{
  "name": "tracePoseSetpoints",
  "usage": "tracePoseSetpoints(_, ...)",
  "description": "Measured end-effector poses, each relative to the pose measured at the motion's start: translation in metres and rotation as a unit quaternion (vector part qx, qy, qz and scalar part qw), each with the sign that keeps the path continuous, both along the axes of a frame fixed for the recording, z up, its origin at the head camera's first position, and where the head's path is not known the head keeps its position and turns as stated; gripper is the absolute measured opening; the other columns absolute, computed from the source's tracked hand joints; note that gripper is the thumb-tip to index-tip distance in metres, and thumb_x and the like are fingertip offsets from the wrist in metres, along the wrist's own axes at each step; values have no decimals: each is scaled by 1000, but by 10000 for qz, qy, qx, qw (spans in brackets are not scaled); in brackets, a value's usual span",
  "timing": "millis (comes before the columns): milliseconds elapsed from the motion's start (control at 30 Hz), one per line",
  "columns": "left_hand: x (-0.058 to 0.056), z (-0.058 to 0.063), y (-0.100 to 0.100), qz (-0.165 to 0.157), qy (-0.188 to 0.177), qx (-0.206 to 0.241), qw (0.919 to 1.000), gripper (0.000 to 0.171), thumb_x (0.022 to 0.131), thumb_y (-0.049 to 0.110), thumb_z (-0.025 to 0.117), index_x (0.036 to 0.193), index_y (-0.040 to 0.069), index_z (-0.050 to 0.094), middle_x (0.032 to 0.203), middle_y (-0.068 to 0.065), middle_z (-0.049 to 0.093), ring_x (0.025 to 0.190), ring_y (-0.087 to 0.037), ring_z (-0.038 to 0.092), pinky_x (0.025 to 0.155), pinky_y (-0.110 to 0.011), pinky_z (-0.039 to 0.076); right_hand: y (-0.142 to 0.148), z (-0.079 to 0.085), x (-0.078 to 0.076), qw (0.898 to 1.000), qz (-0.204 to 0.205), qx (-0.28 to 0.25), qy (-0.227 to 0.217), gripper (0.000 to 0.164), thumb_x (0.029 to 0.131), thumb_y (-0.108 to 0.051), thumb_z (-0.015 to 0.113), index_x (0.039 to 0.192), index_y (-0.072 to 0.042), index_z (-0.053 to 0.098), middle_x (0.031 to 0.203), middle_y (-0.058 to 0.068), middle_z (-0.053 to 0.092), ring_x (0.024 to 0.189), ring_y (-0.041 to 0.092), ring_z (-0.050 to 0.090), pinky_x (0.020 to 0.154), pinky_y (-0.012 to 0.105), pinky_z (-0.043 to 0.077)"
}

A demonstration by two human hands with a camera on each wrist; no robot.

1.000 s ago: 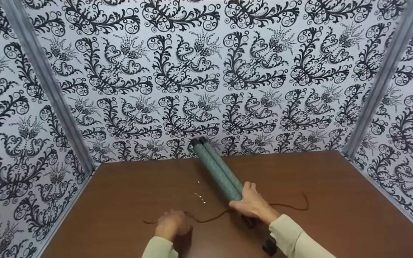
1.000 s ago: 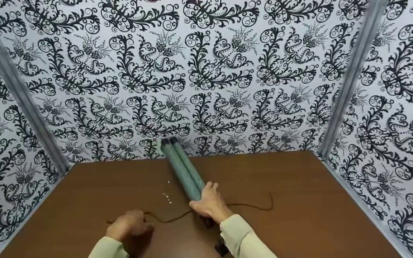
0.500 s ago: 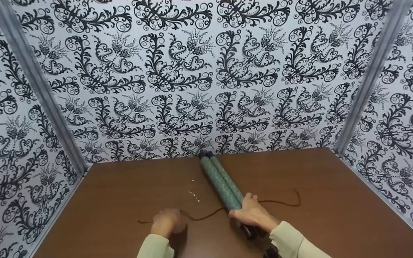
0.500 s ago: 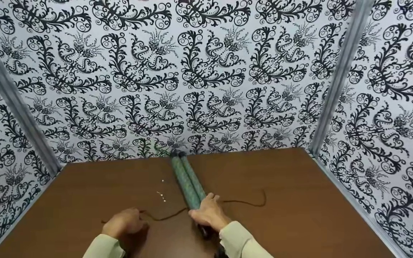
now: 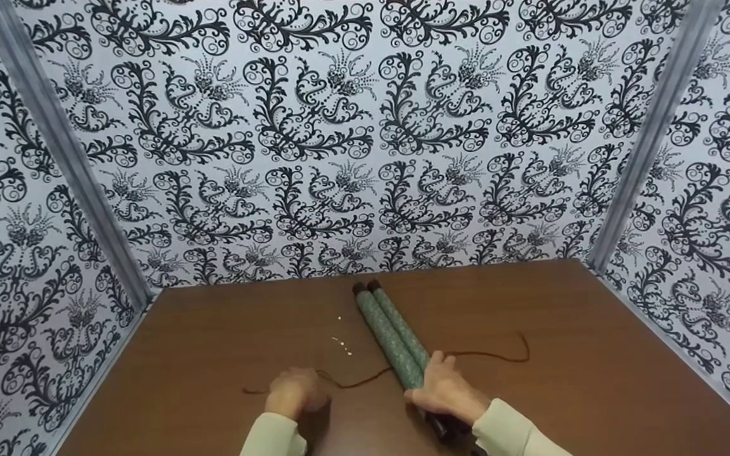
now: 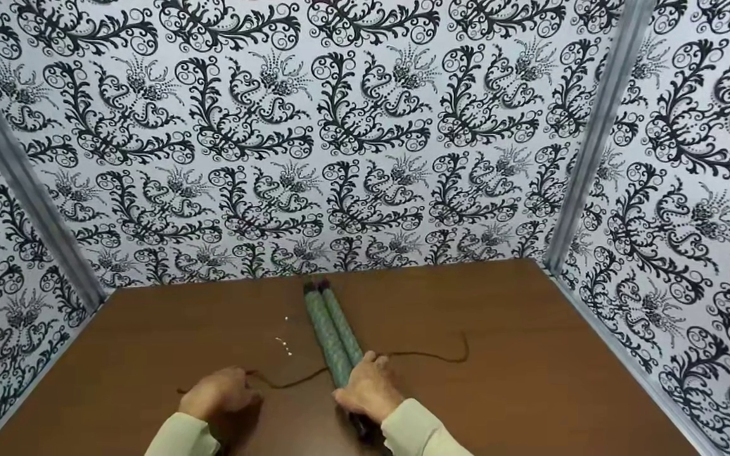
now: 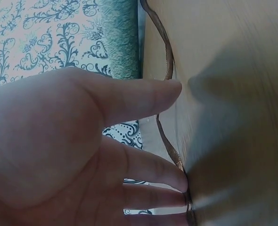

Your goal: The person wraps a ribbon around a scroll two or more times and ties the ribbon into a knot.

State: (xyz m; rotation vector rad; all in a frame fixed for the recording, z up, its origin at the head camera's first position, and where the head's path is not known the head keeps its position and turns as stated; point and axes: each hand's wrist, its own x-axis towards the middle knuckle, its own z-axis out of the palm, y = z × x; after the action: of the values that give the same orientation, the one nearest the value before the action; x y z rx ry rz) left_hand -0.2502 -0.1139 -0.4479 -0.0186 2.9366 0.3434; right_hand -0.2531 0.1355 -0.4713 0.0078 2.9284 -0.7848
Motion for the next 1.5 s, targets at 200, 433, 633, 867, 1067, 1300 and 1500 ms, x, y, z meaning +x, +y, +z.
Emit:
tracePoseSetpoints(200,-2,-1,0,27,15,-22,10000,33,77,28,63,92,-2,66,98,-23,62,94,-43,59,78,-52,47,-5,4,2,9979,337,412,-378,103,67,-50,76,131,16,28,115,36,49,106,47,51,88,55,41)
tracePoseSetpoints(433,-1,-2,-1,-55,70,10,10000,29,76,23,61,91,-1,66,99,-25,62,94,-45,57,79,-55,45,-6,12,6,9937,658,788,-460,112,64,-64,71,130,17,32,109,32,57,96,41,59,83,51,46)
tracePoseSetpoints(633,-4,-3,0,-17,46,34,10000,33,76,23,59,95,-4,66,106,-28,59,102,-46,54,84,-56,43,-4,27,-6,9932,636,918,-341,115,62,-77,63,126,15,41,118,30,53,99,40,57,84,52,45)
tracePoseSetpoints(867,-3,-3,0,8,-64,200,9998,35,78,21,58,96,-9,65,110,-31,56,105,-49,51,88,-59,40,-11,38,-35,9949,543,809,-261,113,56,-83,59,119,11,48,107,25,57,84,34,59,73,50,48)
tracePoseSetpoints(1067,-3,-3,-3,-70,82,105,9999,31,78,21,57,90,-6,66,105,-28,60,102,-46,54,85,-56,42,-20,38,-50,9954,731,613,-108,113,60,-76,65,126,13,43,119,29,54,100,42,57,83,53,45)
tracePoseSetpoints(1300,-7,-3,-4,-142,114,84,9998,25,76,19,56,86,-1,67,97,-21,64,95,-41,58,81,-53,46,-25,31,-65,9963,584,611,-157,114,62,-73,66,130,15,37,127,33,46,111,47,50,92,55,40)
tracePoseSetpoints(1500,-9,-2,-3,-125,168,93,9997,25,76,17,55,87,-2,66,95,-21,64,92,-41,59,79,-53,46,-29,23,-75,9961,513,705,-125,108,62,-70,69,124,14,42,115,30,54,101,41,56,85,51,45)
